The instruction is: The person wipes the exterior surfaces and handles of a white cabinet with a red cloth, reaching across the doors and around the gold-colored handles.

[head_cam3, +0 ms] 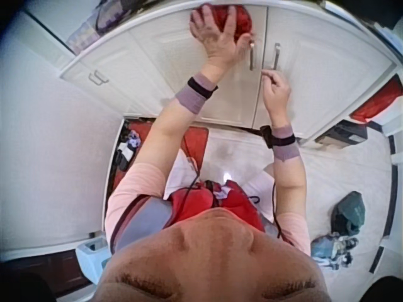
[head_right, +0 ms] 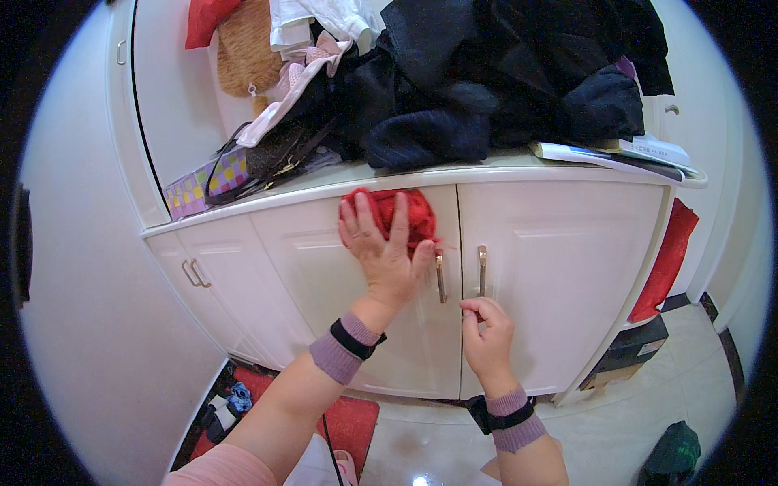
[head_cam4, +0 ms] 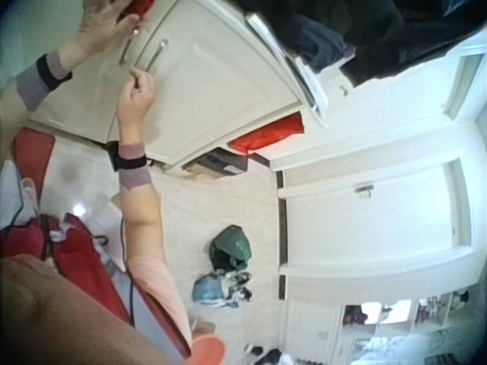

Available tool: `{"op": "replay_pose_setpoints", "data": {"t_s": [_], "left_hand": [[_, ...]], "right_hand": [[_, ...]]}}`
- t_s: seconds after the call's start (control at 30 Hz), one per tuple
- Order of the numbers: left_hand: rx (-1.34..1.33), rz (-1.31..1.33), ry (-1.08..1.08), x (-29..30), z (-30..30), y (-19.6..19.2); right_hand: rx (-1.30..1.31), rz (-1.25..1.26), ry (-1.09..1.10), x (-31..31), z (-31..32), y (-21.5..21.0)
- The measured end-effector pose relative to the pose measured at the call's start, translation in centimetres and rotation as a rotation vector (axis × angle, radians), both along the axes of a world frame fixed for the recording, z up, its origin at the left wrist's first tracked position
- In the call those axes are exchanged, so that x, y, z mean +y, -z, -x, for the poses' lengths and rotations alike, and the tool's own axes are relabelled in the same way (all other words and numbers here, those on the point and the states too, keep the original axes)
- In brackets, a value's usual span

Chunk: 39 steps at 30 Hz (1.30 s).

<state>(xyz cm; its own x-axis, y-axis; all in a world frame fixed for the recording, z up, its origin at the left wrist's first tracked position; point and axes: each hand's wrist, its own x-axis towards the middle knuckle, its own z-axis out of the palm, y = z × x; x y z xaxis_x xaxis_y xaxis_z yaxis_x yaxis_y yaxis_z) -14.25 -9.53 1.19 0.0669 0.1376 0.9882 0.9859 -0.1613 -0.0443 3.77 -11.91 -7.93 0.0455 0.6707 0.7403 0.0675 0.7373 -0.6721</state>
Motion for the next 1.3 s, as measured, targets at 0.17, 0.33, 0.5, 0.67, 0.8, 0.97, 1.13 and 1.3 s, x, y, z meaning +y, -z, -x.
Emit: {"op": "replay_pose_setpoints", "data": {"t_s": [0.17,0.33,0.5,0.67,0.8,0.97,1.13,1.3], "left_hand": [[0.213,0.09,0.126,0.1,-2.9,-0.5],[0.415,0.047,0.215,0.0,-1.9,-2.0],[0.453,0.013,0.25,0.0,1.1,-2.4],[0.426,-0.004,0.214,-1.1,7.5,-1.9],[0.419,0.03,0.043,-3.6,14.9,-1.6],[0.362,0.056,-0.014,-5.3,19.1,-1.1],[0.437,0.063,-0.046,-4.6,16.7,-1.1],[0.605,0.161,0.098,-2.7,8.8,-3.1]], "right_hand": [[-0.015,0.014,0.003,-0.2,0.2,0.0],[-0.031,0.036,0.003,0.0,1.0,0.8],[-0.011,0.094,-0.04,0.1,2.4,1.1],[0.095,0.144,-0.054,0.5,3.0,1.5],[0.101,0.09,-0.08,0.7,4.4,0.7],[-0.201,-0.067,0.015,1.3,3.0,-0.1],[-0.221,-0.069,-0.115,1.4,3.2,-0.2],[-0.212,-0.081,-0.18,1.7,2.4,0.1]]}}
